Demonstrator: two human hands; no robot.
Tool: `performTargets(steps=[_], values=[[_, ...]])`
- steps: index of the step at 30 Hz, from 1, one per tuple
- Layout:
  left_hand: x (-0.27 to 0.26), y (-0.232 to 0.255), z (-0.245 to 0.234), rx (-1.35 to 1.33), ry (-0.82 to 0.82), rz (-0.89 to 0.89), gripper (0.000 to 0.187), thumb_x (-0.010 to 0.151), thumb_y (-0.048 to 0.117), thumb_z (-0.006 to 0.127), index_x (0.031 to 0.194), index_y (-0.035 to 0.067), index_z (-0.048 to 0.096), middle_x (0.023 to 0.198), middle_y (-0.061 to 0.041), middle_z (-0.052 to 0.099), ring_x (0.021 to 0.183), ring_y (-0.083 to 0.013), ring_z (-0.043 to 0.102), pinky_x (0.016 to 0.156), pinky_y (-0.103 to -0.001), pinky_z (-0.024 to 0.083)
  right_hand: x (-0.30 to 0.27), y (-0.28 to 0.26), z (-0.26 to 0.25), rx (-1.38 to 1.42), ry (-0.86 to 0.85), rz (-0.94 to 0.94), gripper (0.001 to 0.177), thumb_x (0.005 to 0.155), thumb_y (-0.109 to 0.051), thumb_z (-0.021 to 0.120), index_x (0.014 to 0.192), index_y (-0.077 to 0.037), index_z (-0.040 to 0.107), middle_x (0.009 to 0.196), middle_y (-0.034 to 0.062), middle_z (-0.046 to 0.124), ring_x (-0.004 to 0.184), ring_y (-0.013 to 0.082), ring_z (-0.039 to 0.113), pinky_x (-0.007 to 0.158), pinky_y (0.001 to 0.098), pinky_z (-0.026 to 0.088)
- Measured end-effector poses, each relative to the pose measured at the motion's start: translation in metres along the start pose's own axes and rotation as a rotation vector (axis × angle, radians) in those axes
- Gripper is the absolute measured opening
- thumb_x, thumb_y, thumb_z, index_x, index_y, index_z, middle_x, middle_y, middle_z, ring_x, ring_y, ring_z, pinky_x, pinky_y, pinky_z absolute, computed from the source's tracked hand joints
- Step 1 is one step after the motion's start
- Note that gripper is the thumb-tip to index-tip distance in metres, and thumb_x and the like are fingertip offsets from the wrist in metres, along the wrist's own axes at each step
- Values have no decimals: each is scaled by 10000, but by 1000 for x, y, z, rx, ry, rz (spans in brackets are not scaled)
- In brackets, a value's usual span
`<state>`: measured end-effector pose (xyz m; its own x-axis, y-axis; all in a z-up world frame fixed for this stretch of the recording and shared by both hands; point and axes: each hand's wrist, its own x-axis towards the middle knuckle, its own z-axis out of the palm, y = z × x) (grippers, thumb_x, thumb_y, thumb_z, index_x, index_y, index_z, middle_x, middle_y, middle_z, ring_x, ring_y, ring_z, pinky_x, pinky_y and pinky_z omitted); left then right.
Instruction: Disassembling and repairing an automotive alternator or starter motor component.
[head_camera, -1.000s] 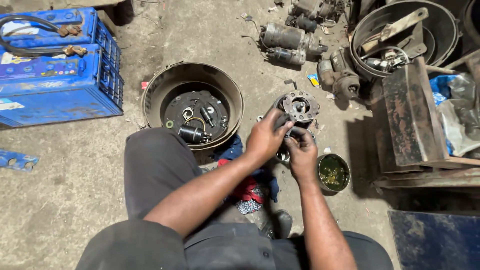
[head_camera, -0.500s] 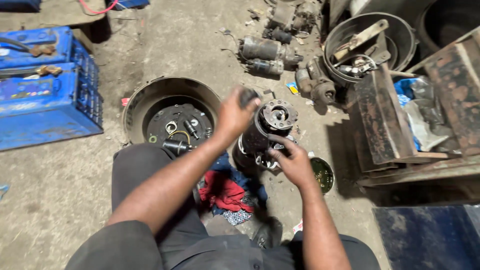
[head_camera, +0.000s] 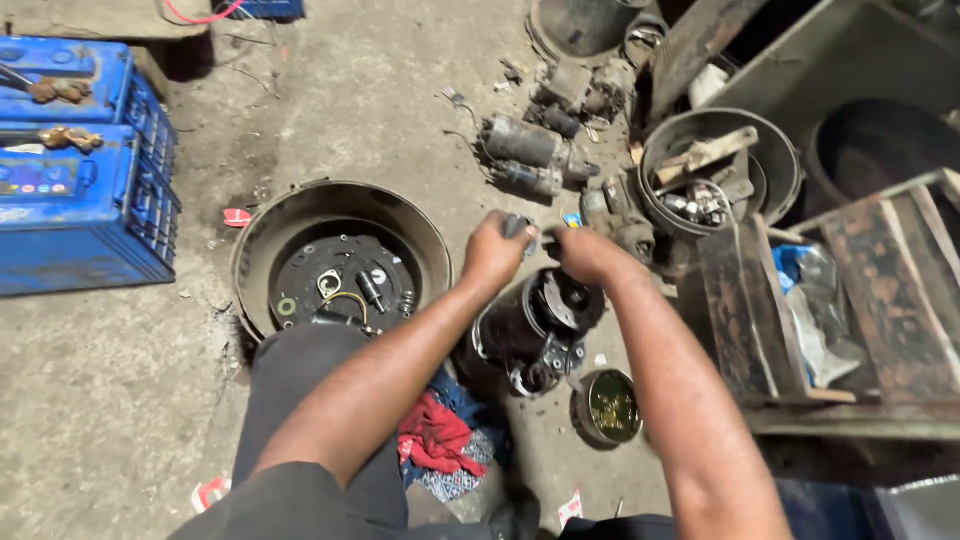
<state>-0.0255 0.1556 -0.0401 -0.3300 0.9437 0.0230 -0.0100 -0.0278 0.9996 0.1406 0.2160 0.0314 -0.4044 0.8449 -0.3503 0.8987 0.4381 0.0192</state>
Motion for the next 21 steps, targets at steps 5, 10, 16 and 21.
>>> performTargets(steps=[5,10,16,21], values=[[11,19,-1,-289,-161,-249,309,889,285,764,999,18,654,741,-72,662,537,-142,574,457,-335,466,-43,-21,-48,146,-36,31,349,915,-111,678,1265,-104,686,1129,165,750,1028,318,713,903,427,544],[5,23,23,-463,-277,-271,288,901,279,756,1017,32,662,739,-43,646,528,-117,525,435,-306,430,-70,32,23,1003,235,67,344,910,-12,694,1251,-16,654,1126,95,748,1016,144,686,911,305,559],[-16,43,34,-154,-247,53,376,842,322,804,1022,17,678,877,-105,752,782,-192,705,701,-370,566,-87,6,72,1525,663,130,339,920,77,676,1256,36,649,1124,101,730,1000,153,690,907,293,577],[-30,53,36,142,-248,150,441,822,364,809,1060,23,666,943,-210,744,883,-350,732,765,-445,559,-78,-11,82,1677,830,30,323,949,96,619,1270,64,626,1175,120,718,1036,160,689,919,285,578]])
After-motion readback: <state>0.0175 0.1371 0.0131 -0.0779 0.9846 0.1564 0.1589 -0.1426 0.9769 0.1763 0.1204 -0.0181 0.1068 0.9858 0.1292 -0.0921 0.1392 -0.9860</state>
